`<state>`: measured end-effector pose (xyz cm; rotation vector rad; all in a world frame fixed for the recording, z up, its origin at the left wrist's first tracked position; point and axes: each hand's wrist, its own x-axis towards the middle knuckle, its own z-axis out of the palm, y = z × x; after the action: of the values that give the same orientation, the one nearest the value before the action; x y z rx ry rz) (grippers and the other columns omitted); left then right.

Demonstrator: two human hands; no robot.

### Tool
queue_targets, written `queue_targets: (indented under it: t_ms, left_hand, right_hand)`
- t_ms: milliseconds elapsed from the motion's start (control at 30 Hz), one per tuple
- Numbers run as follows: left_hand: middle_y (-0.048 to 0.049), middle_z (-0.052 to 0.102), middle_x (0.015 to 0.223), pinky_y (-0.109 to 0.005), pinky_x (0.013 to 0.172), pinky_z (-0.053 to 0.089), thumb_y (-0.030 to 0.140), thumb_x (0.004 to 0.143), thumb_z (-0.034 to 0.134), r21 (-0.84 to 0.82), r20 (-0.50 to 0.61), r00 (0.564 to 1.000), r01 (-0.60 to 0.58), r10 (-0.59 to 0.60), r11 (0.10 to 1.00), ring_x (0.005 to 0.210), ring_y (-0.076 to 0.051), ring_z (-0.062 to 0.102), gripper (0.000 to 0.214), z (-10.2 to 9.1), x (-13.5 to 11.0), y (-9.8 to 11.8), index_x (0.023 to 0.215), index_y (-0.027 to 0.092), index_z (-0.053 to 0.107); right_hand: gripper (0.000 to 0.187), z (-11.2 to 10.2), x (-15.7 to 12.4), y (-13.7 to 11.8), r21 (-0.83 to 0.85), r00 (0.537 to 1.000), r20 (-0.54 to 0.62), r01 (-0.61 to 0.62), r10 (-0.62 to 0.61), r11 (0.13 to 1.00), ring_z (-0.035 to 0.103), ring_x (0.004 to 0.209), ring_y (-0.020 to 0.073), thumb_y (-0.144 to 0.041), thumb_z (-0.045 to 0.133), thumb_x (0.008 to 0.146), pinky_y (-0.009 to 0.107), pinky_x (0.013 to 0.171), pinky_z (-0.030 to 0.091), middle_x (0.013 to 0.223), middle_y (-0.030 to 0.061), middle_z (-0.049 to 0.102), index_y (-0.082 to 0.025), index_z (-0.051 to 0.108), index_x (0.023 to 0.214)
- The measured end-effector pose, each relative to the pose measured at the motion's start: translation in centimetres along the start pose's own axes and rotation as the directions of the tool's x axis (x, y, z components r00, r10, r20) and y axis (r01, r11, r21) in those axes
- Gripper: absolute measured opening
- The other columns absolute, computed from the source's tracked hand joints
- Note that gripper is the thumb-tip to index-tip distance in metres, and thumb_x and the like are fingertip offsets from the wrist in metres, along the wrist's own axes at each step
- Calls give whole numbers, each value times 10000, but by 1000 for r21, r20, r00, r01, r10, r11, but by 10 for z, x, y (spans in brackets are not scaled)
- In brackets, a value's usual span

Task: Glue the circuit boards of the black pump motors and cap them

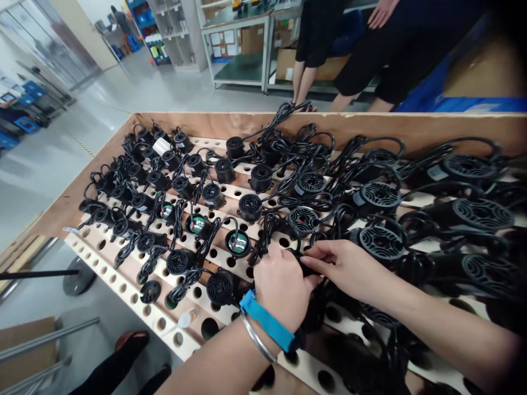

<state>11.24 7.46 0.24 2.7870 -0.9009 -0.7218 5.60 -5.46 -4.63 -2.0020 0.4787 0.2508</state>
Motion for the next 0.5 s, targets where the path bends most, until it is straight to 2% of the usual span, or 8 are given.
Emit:
queue_targets:
  t_ms: [133,300,500]
  left_hand:
    - [-123,604,1054,-349,755,576,477,813,691,4,20,1000,5,-5,1000,920,-258,670,479,1,1,-1,1079,82,643]
    - [-103,606,1004,-339,728,591,473,818,684,38,-23,999,-32,33,999,878,-248,679,437,6,1,-4,1044,100,656]
    - [-118,623,1001,-339,730,608,483,799,701,67,-28,996,-77,79,995,891,-260,683,512,8,4,-6,1105,76,651]
  right_hand:
    - [344,2,0,-1,73,998,-18,-54,55,996,591,632,189,-528,549,734,326,617,489,677,53,667,-198,577,640]
    - [333,2,0,-1,92,997,-25,-70,72,993,579,632,184,-515,533,740,320,609,488,665,51,653,-200,576,642]
    - [341,1,1,-1,129,995,-22,-94,98,987,588,640,186,-535,549,724,313,612,499,668,52,651,-205,599,655]
